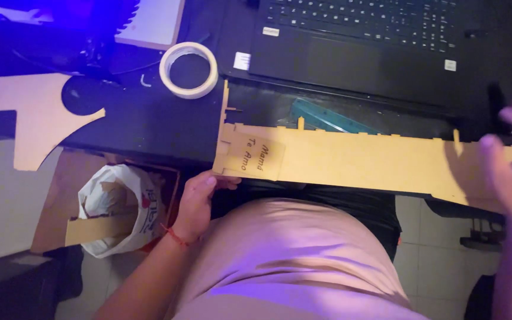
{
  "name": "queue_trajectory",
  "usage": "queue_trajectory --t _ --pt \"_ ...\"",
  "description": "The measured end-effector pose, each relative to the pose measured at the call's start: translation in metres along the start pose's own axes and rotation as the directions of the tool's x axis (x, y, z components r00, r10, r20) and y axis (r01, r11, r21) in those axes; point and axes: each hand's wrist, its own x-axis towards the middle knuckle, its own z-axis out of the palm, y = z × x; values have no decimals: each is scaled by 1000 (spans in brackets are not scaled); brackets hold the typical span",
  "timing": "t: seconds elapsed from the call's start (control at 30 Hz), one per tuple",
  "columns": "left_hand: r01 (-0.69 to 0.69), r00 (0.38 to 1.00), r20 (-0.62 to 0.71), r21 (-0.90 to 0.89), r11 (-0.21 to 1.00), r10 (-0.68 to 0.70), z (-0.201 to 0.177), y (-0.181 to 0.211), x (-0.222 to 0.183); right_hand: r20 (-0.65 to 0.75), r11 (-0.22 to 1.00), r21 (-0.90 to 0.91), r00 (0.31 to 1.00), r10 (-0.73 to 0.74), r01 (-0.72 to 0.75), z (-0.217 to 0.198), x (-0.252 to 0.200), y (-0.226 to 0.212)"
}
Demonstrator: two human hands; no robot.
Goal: Inspecting and reassembling a laser-cut wooden stand at a production floor workstation.
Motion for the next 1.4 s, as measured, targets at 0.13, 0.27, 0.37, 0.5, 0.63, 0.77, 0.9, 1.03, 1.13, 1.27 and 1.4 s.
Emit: queue_trajectory --t 0.13,0.27,0.37,0.5,0.63,0.77,0.9,1.03,1.13,1.27,1.4 --pt "273 954 -167 126 954 -251 5 13 9 113 993 -67 990 -88 96 9 -17 -37" --pt "193 978 -115 221 956 -171 1 19 7 237 978 -55 954 -182 200 25 -22 -63" --pt "169 983 -111 226 960 -147 -2 16 0 261 962 -27 931 -255 271 31 -15 -90" --pt "218 974 -122 297 930 -189 -8 22 -5 290 961 7 919 -268 278 39 -7 -108" --pt "66 995 -97 625 778 -6 -19 58 3 293 967 -13 926 -238 253 48 -14 -99" --pt "-149 950 -20 848 509 311 -28 85 22 307 975 -40 931 -198 221 51 -18 -96" --pt "-259 923 132 908 329 362 -20 114 53 313 975 -48 930 -192 218 50 -20 -97" --pt "-392 815 360 920 -25 455 -26 99 83 330 980 -24 927 -178 197 47 1 -122" --pt "-481 805 461 876 -46 372 -30 93 100 291 938 115 892 -345 326 52 32 -164" --pt "-524 793 573 814 -248 204 -30 103 118 344 855 268 785 -516 444 79 68 -219" --pt "-575 672 725 640 -509 153 -36 109 140 451 821 346 687 -570 454 125 95 -261"
